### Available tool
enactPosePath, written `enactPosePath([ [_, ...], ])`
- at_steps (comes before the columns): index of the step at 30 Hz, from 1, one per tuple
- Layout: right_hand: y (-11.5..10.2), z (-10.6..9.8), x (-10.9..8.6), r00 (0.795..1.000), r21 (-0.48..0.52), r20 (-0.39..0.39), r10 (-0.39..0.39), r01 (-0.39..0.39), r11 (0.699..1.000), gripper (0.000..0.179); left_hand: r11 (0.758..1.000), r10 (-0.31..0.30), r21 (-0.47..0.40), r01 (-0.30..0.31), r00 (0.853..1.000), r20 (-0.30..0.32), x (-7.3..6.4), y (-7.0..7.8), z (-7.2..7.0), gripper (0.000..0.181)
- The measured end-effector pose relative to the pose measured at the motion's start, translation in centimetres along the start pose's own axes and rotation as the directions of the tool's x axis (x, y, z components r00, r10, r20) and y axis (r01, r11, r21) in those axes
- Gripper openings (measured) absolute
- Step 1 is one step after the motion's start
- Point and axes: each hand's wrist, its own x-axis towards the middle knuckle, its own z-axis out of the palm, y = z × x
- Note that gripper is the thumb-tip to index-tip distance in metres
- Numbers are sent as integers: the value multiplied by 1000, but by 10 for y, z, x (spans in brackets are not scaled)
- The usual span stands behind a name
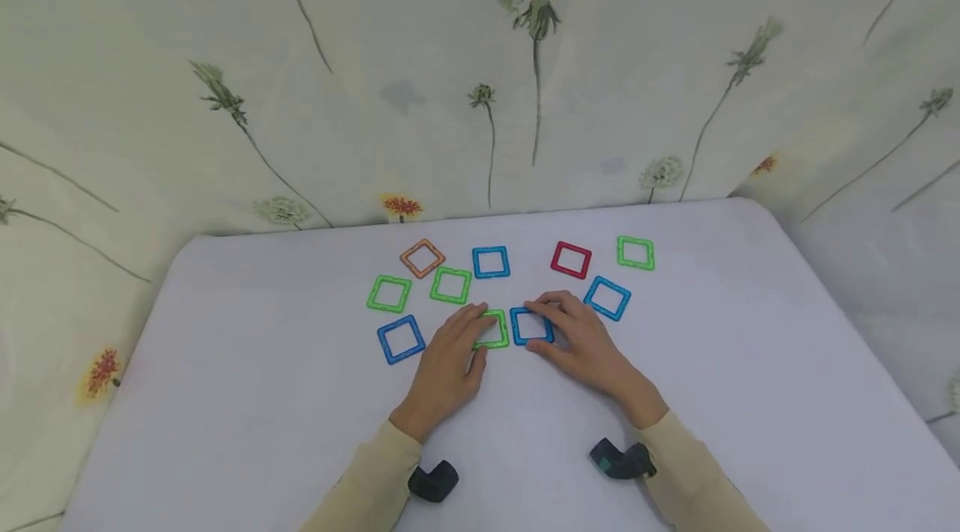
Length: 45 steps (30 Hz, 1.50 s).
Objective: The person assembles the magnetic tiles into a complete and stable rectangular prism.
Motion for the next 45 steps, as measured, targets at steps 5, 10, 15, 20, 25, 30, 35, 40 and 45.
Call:
enactPosePath([
  [5,1,-2,6,1000,10,1,5,-5,1000,58,1000,0,2,0,1000,10,6,-1,-2,42],
  [10,2,-4,11,1000,9,7,-5,5,1000,57,1000,-13,16,12,1000,27,11,-3,-3,43],
  [15,4,-5,15,1000,4,10,-6,6,1000,56,1000,-15,19,14,999,41,15,-5,-3,43],
  [20,3,-4,10,999,-4,27,29,-29,1000,57,999,-19,36,17,998,52,13,-5,0,43],
  [25,-3,3,1,999,9,26,37,-37,999,57,998,-22,53,18,997,74,1,-4,1,42],
  [30,-4,7,0,999,-1,31,20,-20,1000,57,998,-35,46,32,997,67,-3,-3,-1,41],
  [35,-4,0,-5,1000,-18,7,26,-26,1000,59,1000,-2,22,1,997,73,1,0,2,40],
  [40,-3,-2,-7,1000,-12,24,16,-16,1000,60,999,-14,46,10,996,92,0,-1,5,41],
  [45,-1,1,2,999,13,46,15,-16,1000,59,999,-21,30,19,996,90,2,-7,2,42],
])
